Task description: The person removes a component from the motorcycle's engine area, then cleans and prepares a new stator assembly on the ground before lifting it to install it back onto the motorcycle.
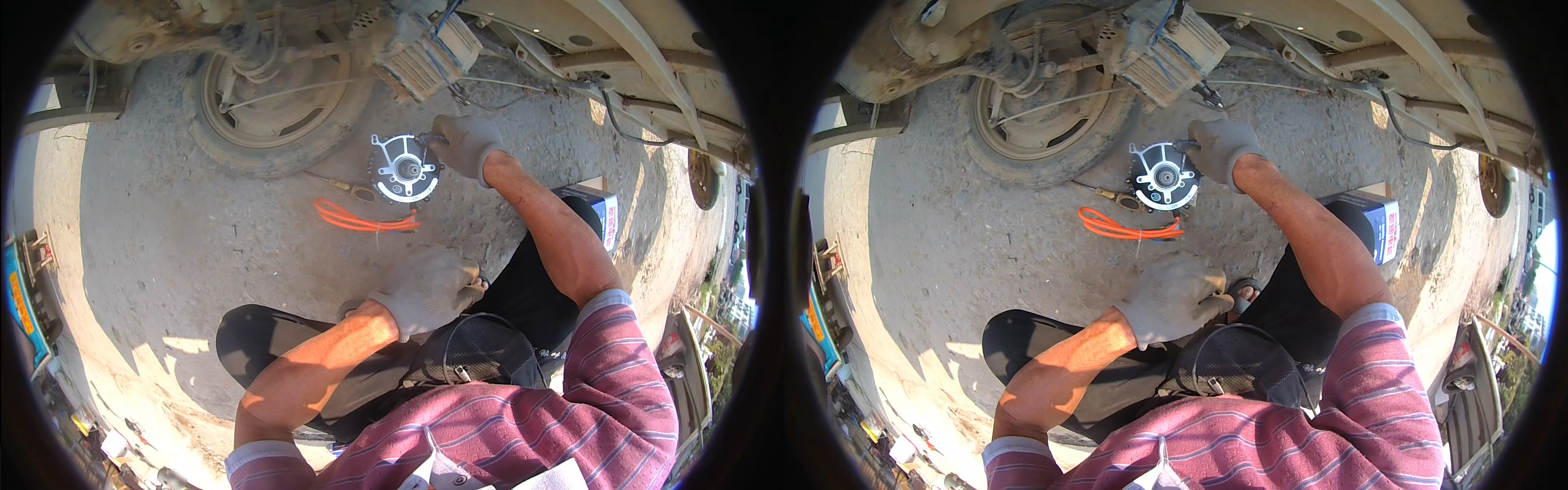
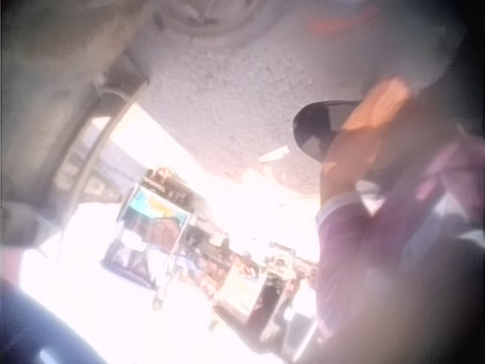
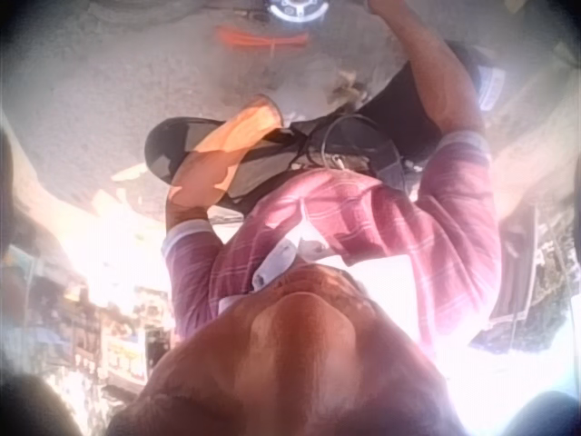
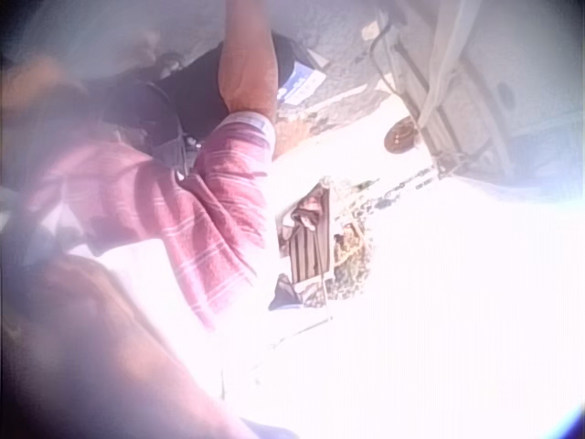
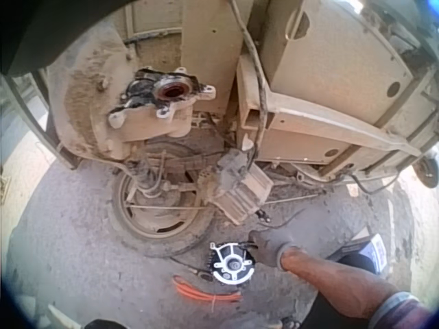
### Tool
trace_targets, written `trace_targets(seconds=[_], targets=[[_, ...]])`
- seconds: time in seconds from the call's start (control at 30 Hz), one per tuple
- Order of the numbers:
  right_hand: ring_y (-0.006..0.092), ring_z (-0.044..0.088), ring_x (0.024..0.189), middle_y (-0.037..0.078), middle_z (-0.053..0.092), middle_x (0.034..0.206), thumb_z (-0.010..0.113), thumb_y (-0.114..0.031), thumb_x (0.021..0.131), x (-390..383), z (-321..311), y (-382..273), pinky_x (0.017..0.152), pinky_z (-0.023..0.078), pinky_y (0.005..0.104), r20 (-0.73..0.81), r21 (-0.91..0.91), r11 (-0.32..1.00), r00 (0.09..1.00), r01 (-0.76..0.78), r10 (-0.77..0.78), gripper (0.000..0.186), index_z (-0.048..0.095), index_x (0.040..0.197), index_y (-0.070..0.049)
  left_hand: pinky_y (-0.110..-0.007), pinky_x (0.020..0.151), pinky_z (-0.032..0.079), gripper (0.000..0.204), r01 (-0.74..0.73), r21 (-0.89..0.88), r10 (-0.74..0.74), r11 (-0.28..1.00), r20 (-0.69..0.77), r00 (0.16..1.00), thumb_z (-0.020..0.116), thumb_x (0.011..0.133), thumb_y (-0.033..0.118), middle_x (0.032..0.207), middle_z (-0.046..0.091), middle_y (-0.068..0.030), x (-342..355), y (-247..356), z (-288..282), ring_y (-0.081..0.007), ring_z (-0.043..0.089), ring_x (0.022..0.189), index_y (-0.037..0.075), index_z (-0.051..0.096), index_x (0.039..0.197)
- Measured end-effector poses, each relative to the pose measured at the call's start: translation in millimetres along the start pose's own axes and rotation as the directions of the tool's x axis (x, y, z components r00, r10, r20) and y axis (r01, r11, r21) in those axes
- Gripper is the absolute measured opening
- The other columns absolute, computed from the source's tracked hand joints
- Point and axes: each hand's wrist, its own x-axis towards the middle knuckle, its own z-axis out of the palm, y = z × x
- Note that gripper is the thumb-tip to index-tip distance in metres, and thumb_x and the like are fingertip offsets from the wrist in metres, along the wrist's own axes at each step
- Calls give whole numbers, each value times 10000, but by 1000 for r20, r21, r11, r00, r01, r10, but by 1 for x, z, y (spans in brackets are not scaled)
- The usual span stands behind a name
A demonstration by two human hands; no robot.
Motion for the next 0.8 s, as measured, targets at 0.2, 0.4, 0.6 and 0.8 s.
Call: trace_targets(seconds=[0.2, 0.4, 0.6, 0.8], targets=[[378, 731, 1078, 163, 778, 1092, 644, -377, 999, 3, 1, -1, 915, 566, 475, 4, -11, 1000, 1000, -8, 8, 321, 732, 1154, -110, -536, 836, 492, 285, -14, -16, 14, 1000, -18, 1000, 733, 960, 358, 862, 693, -166, -2, -2, 2, -407, 663, 913, 80, 717, 899], [374, 733, 1065, 155, 780, 1076, 646, -390, 1003, 4, 2, -3, 905, 565, 473, -15, -17, 1000, 1000, 11, -11, 307, 732, 1137, -127, -532, 844, 492, 283, -56, -4, 56, 998, -51, 997, 733, 957, 354, 861, 689, -167, -3, -5, 3, -403, 662, 912, 77, 717, 904], [380, 737, 1064, 162, 781, 1073, 653, -392, 994, 6, 1, -7, 905, 572, 476, -19, -19, 1000, 1000, 11, -11, 317, 744, 1131, -121, -529, 847, 495, 285, -38, 15, 39, 999, -32, 999, 732, 957, 353, 879, 689, -169, -4, -5, 1, -400, 660, 927, 74, 718, 905], [385, 737, 1044, 163, 780, 1054, 650, -396, 1001, 8, 3, -8, 894, 567, 479, -25, -32, 999, 999, 23, -23, 308, 733, 1124, -127, -528, 850, 497, 282, -47, 29, 49, 998, -51, 998, 731, 957, 349, 888, 691, -166, -5, -5, 2, -398, 660, 931, 71, 720, 906]])
